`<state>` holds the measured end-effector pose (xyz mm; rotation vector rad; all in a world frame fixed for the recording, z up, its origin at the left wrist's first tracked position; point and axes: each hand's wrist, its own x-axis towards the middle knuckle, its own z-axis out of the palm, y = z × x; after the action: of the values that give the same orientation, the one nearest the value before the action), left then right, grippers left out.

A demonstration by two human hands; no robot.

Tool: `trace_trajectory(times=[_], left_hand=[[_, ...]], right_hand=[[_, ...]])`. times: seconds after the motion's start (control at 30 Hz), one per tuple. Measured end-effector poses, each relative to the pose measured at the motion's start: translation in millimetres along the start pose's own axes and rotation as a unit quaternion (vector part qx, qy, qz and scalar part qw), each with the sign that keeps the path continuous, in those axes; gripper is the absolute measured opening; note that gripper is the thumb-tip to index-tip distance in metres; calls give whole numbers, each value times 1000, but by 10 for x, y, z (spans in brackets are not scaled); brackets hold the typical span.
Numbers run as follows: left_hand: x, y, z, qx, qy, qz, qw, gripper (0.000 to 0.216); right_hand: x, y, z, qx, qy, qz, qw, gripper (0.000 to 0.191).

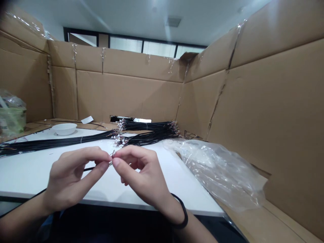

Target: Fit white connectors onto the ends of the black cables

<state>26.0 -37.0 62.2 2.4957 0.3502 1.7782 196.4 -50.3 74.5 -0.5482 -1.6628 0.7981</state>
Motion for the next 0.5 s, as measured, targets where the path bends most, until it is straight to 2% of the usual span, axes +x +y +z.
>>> trace_trajectory(times=[0.17, 0.5], left_hand=[[6, -2, -4, -4, 18, -58, 998, 19], [15, 21, 3, -25, 14, -103, 994, 6]], right_hand=[[7, 17, -8, 19, -10, 22, 1000, 6], [-9, 43, 9, -14, -9, -18, 1000, 3]])
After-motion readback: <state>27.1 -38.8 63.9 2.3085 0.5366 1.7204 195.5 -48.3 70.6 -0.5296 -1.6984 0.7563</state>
